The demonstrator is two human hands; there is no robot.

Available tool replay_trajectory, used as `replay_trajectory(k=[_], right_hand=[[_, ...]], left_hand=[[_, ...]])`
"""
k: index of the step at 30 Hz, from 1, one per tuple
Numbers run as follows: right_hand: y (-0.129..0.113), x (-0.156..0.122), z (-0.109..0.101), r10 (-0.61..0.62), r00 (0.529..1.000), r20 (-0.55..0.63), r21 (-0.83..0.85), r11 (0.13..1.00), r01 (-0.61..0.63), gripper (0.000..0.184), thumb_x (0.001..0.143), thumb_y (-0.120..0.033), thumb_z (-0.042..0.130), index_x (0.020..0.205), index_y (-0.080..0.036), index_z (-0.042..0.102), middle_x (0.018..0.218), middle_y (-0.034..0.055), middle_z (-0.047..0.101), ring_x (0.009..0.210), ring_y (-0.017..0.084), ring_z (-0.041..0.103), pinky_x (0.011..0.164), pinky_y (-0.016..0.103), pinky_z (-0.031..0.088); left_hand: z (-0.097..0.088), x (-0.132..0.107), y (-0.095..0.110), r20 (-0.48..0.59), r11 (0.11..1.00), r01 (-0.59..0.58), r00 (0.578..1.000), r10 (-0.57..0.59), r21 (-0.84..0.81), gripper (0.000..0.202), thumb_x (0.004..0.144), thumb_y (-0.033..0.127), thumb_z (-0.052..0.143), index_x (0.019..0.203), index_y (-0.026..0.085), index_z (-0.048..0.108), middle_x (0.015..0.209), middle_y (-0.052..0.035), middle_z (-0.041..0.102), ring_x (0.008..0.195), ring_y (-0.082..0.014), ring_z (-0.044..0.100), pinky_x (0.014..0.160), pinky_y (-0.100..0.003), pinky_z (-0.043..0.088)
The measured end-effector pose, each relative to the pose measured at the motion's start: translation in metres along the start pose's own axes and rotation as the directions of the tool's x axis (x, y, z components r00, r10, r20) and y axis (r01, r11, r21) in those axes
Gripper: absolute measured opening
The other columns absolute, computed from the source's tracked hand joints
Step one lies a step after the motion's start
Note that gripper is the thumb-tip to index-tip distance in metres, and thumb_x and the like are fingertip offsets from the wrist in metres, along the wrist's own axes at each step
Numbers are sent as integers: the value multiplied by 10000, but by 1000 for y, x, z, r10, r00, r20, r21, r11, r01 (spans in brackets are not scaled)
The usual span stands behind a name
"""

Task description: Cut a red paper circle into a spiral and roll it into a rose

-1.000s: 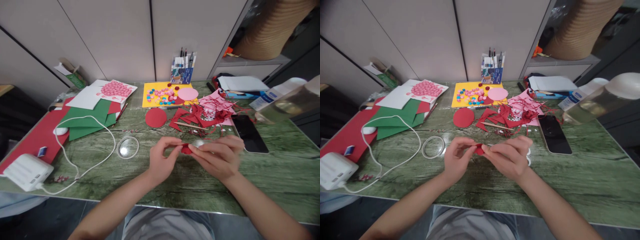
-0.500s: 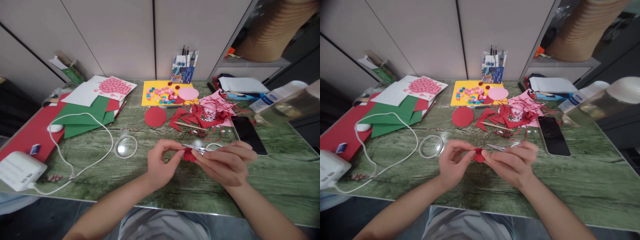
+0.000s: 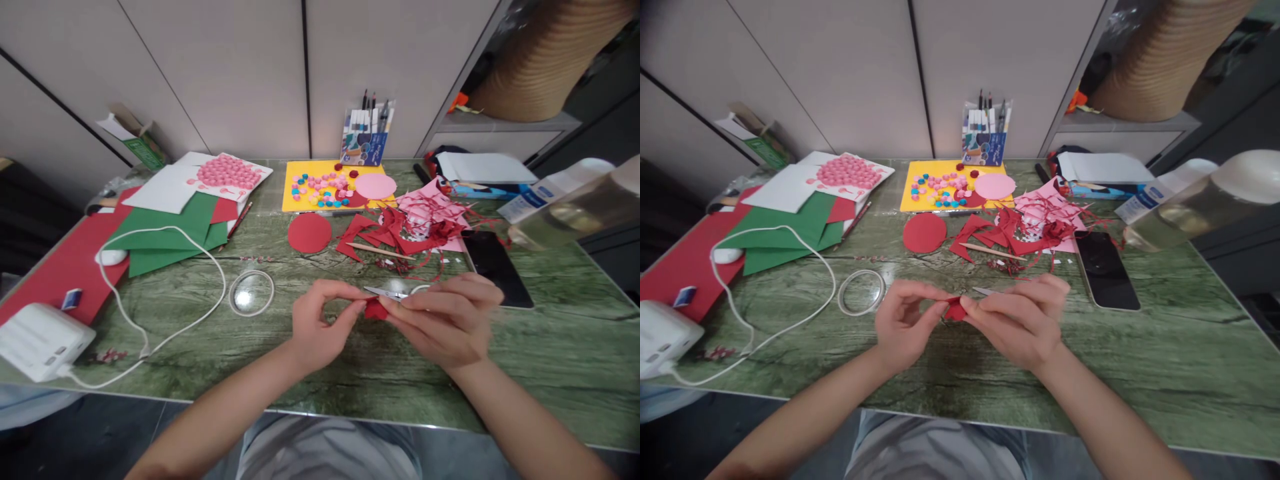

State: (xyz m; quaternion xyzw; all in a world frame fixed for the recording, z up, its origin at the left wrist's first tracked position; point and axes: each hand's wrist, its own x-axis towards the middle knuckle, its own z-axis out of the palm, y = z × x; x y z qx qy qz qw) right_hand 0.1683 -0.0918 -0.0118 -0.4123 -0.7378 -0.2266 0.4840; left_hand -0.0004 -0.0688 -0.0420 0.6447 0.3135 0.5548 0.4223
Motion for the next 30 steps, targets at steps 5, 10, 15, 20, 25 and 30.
replay_trajectory(k=[5,10,15,20,25,30], right_hand=[[3,-2,1,17,999,41,9,1000,-17,94,682,-248,764,713,-282,682,595,-24,634,627,162,472,589,346,351],[6,-6,2,52,995,83,21,998,-54,75,712,-271,740,750,-292,680,629,-20,661,649,166,501,622,355,353],[7,-8,4,93,987,135,34,995,-98,112,696,-248,753,763,-300,679,650,-19,668,694,181,503,645,360,358],[10,-10,5,89,982,164,55,994,-99,157,662,-209,775,757,-278,671,666,-7,676,734,198,489,660,366,372],[13,-13,5,90,978,188,60,993,-103,203,654,-217,780,817,-281,678,685,2,678,760,213,485,671,380,382],[11,-11,6,148,971,188,58,985,-162,163,652,-221,779,770,-282,684,684,7,668,764,215,484,668,381,382]], left_hand=[[-4,4,-3,52,979,-153,988,147,133,215,743,86,631,926,196,604,844,-32,697,775,-141,664,725,-258,531],[-4,8,-4,82,956,-217,975,205,197,257,735,52,630,947,189,579,852,-19,699,780,-119,664,731,-230,527],[-4,11,-3,109,936,-229,972,206,268,240,743,47,623,939,181,585,847,-11,700,793,-101,659,749,-206,518],[-4,14,-3,141,907,-256,965,220,334,218,757,51,609,932,181,593,849,-2,702,793,-88,656,750,-186,512],[-5,12,-3,156,922,-228,970,186,313,236,769,47,583,953,195,593,878,-7,695,823,-98,649,769,-208,508],[-6,9,-4,187,981,-94,980,62,168,347,726,82,622,1044,196,541,961,-52,665,898,-157,635,823,-297,507]])
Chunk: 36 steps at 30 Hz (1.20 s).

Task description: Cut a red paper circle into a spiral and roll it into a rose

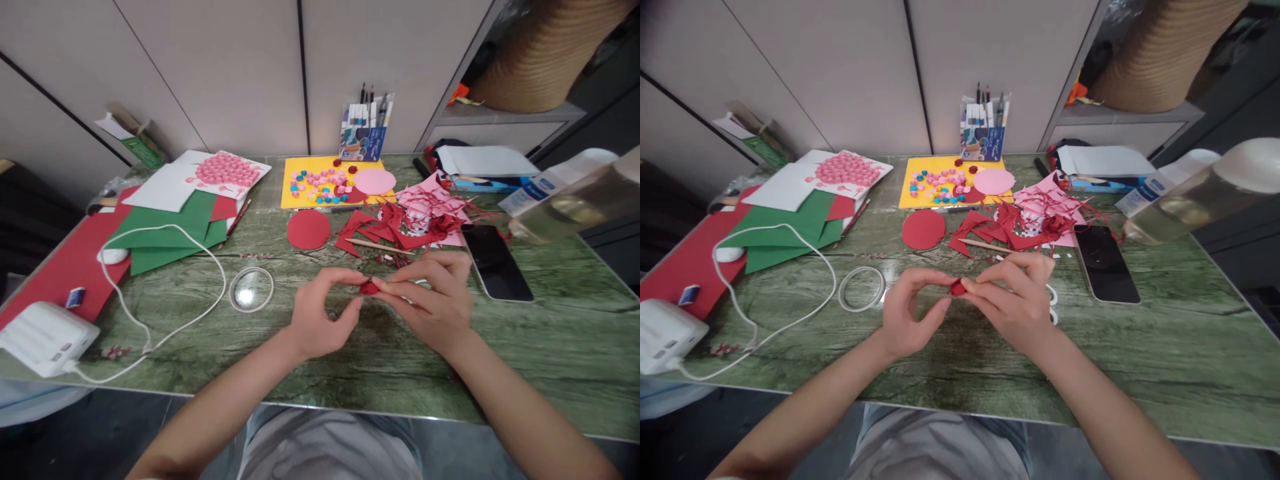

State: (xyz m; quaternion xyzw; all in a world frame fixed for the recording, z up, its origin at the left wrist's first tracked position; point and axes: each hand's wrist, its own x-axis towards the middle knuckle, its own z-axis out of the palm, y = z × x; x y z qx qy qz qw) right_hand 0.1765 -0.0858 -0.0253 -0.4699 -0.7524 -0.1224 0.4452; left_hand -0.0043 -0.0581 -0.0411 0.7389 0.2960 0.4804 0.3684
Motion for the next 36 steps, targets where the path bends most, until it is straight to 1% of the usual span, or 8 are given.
replay_trajectory(k=[3,7,13,16,19,22,25,36], right_hand=[[-2,2,0,29,1000,6,11,1000,-29,132,658,-219,774,738,-274,685,697,13,663,775,217,481,673,384,385],[-1,2,0,48,998,28,22,999,-49,105,666,-234,767,722,-271,687,746,19,660,782,221,481,707,405,383],[1,3,0,135,987,82,60,988,-140,86,676,-276,754,651,-261,673,817,38,636,834,246,506,729,404,384],[2,6,-1,190,972,137,103,973,-205,94,672,-304,752,652,-253,676,845,46,626,852,254,517,745,408,384],[4,8,-2,262,941,215,160,941,-299,149,657,-355,754,698,-235,676,858,51,613,857,247,530,751,402,403],[7,9,-1,317,893,319,255,879,-403,273,624,-399,766,822,-238,671,855,42,625,876,239,547,761,393,428],[10,8,1,325,864,386,340,820,-460,280,620,-401,766,836,-249,674,817,28,649,869,230,557,768,396,438],[12,7,2,306,847,434,493,707,-507,221,605,-391,780,749,-248,693,700,13,658,792,211,556,759,405,432]], left_hand=[[2,0,0,-17,992,102,994,-103,-68,380,689,150,699,1023,201,527,918,-48,673,867,-170,650,822,-319,508],[4,3,1,-28,962,234,970,-240,-140,356,677,208,730,972,205,530,854,-27,690,836,-164,665,827,-314,497],[4,6,2,7,908,325,942,-335,-264,353,666,205,739,958,206,540,841,-13,695,826,-147,665,822,-291,487],[4,8,1,32,880,347,934,-356,-325,360,652,194,748,948,201,542,825,-8,693,810,-137,664,799,-270,491],[4,9,1,63,847,376,922,-381,-376,362,642,195,754,936,193,542,805,-7,691,789,-136,664,768,-259,499],[5,10,0,105,817,416,906,-410,-401,363,637,209,755,930,186,542,791,-16,689,778,-148,668,724,-258,513],[6,10,-1,120,802,423,903,-414,-422,348,641,213,749,921,183,544,777,-21,687,766,-151,671,704,-260,522],[6,9,-1,106,830,357,932,-346,-428,328,643,168,745,912,186,556,812,-24,696,815,-155,676,763,-265,521]])
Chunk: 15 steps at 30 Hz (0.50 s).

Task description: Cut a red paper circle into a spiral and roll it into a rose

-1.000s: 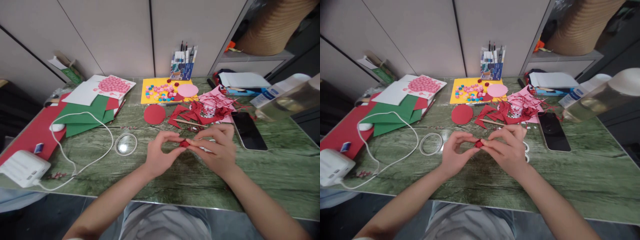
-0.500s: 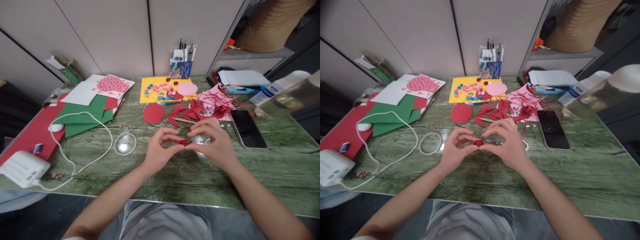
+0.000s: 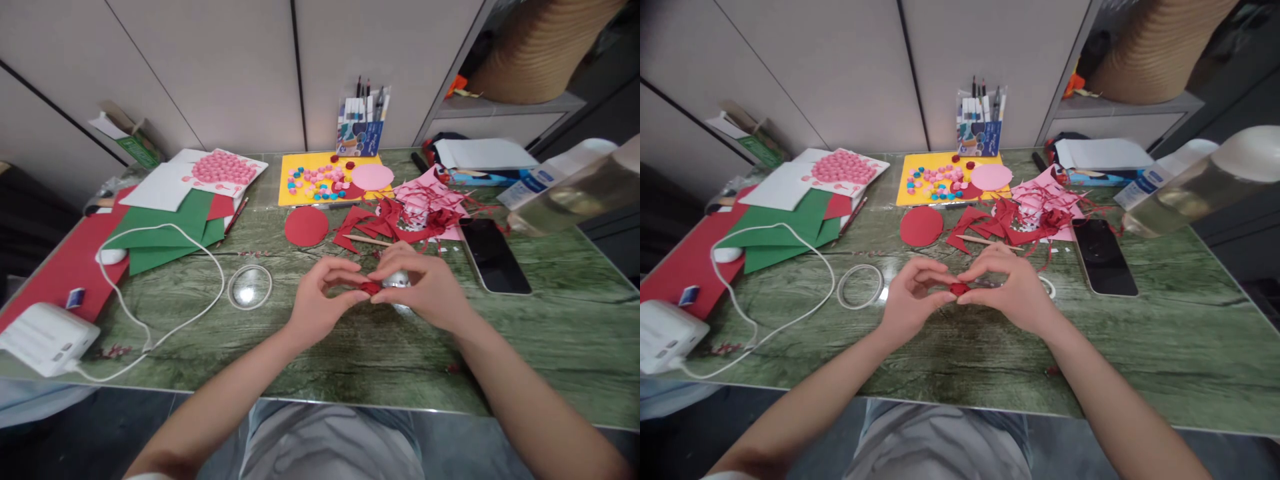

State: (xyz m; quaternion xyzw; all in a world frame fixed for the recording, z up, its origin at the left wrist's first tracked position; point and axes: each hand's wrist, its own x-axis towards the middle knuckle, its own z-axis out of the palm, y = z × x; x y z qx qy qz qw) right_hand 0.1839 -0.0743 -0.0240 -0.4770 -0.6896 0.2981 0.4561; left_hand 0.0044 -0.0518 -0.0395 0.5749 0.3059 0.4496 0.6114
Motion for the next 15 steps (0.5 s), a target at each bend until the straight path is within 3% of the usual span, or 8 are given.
replay_trajectory(k=[5,10,15], right_hand=[[3,-1,4,60,998,1,14,998,-60,201,634,-349,772,780,-239,689,744,11,657,800,201,557,749,374,432],[3,1,6,170,984,57,29,985,-172,169,751,-371,662,822,-219,685,796,24,650,780,188,580,733,345,439],[8,2,7,224,973,63,105,968,-230,157,739,-357,674,786,-208,693,742,18,654,734,179,585,702,330,437]], left_hand=[[1,1,-1,-17,999,-10,1000,11,48,296,677,175,716,926,180,556,819,-30,686,795,-138,671,739,-251,534],[2,0,-1,-63,986,-19,998,29,167,313,700,186,691,978,184,547,822,-30,682,761,-130,670,712,-249,543],[1,0,-3,-51,991,30,998,-23,128,330,699,212,697,990,190,542,827,-36,692,753,-135,677,688,-250,550]])
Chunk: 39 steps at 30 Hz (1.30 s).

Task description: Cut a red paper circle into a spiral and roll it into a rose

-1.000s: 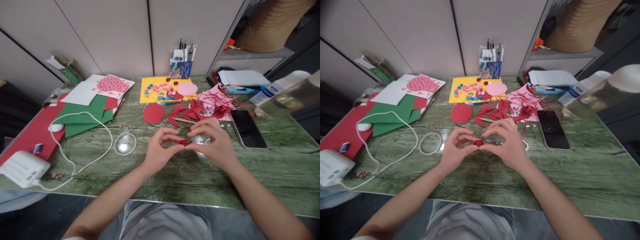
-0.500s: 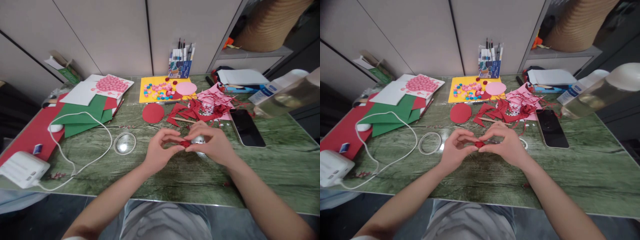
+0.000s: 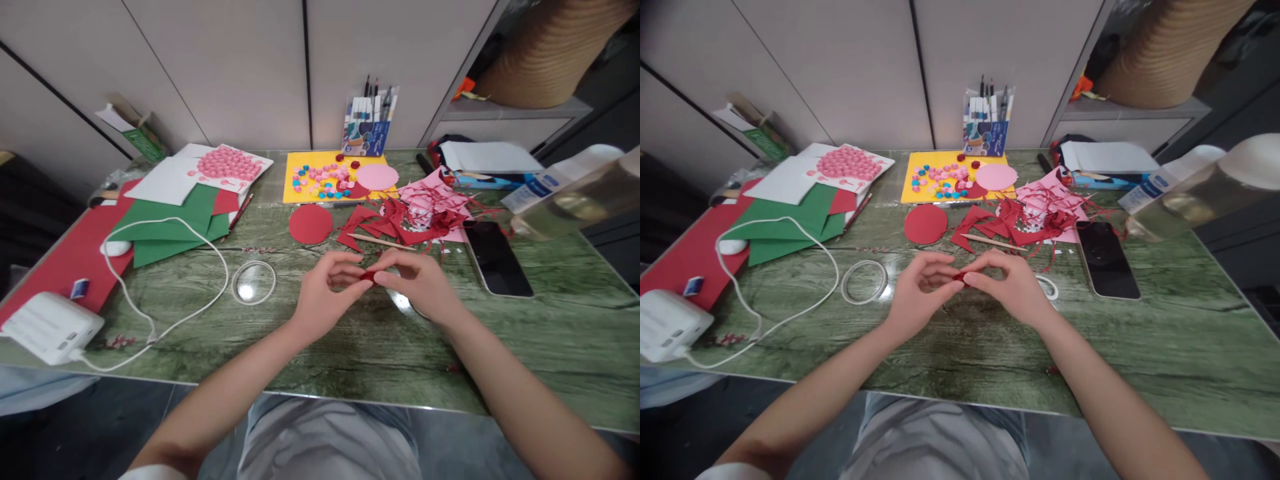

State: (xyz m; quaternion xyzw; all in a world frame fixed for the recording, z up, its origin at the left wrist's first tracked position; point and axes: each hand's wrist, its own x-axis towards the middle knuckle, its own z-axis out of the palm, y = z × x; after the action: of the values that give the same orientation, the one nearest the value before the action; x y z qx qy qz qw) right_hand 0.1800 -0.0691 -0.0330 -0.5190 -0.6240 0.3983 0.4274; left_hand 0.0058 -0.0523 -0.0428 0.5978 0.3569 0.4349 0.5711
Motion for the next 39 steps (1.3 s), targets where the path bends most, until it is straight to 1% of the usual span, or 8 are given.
replay_trajectory(k=[5,8,10,13,17,20,28,39], right_hand=[[11,1,4,113,993,42,262,958,-121,155,680,-335,726,745,-202,679,750,15,661,700,160,594,645,299,465],[12,2,5,127,990,66,324,935,-141,139,690,-326,720,734,-202,674,757,13,664,703,155,599,640,291,475],[9,1,4,67,997,37,251,965,-74,110,721,-313,698,765,-213,684,758,12,665,713,155,601,652,293,475],[-1,-2,4,-117,991,-63,-1,993,117,65,757,-268,668,807,-230,685,763,15,662,741,165,598,678,308,474],[-12,-9,3,-384,918,-100,-359,874,327,91,772,-185,639,836,-244,666,763,22,661,733,182,599,705,351,471],[-12,-12,2,-496,867,-48,-480,772,416,153,773,-144,623,881,-250,643,760,19,662,713,182,602,696,352,471],[-5,-9,0,-614,786,63,-641,579,504,164,781,-101,596,886,-225,571,752,29,637,716,181,578,695,349,453],[-4,-12,9,-635,772,14,-641,587,495,197,768,-69,587,900,-207,537,760,38,631,694,175,558,683,348,445]], left_hand=[[0,1,-1,1,1000,0,1000,0,-20,330,687,188,705,977,183,546,820,-36,696,775,-148,681,709,-269,550],[-1,1,0,4,999,-48,999,48,5,310,693,183,700,963,184,549,826,-35,696,784,-145,680,713,-260,549],[-1,0,2,1,997,-70,998,70,31,299,703,192,693,965,186,548,831,-34,695,781,-140,679,710,-252,550],[-1,-1,3,-14,986,-123,992,126,113,298,719,206,679,983,187,542,841,-35,693,776,-138,679,720,-258,553],[-1,-4,4,-3,946,-225,973,232,235,273,746,198,649,993,193,534,859,-31,690,760,-130,678,740,-268,555],[-1,-4,3,7,926,-268,961,276,265,263,753,191,640,992,190,530,881,-38,685,778,-132,678,756,-270,557],[0,-7,-2,-39,901,-329,935,353,284,279,744,171,652,997,192,537,899,-37,682,777,-137,681,752,-274,567],[4,-10,-4,-104,909,-363,915,389,202,308,713,121,679,979,190,540,902,-25,669,805,-131,679,753,-253,569]])
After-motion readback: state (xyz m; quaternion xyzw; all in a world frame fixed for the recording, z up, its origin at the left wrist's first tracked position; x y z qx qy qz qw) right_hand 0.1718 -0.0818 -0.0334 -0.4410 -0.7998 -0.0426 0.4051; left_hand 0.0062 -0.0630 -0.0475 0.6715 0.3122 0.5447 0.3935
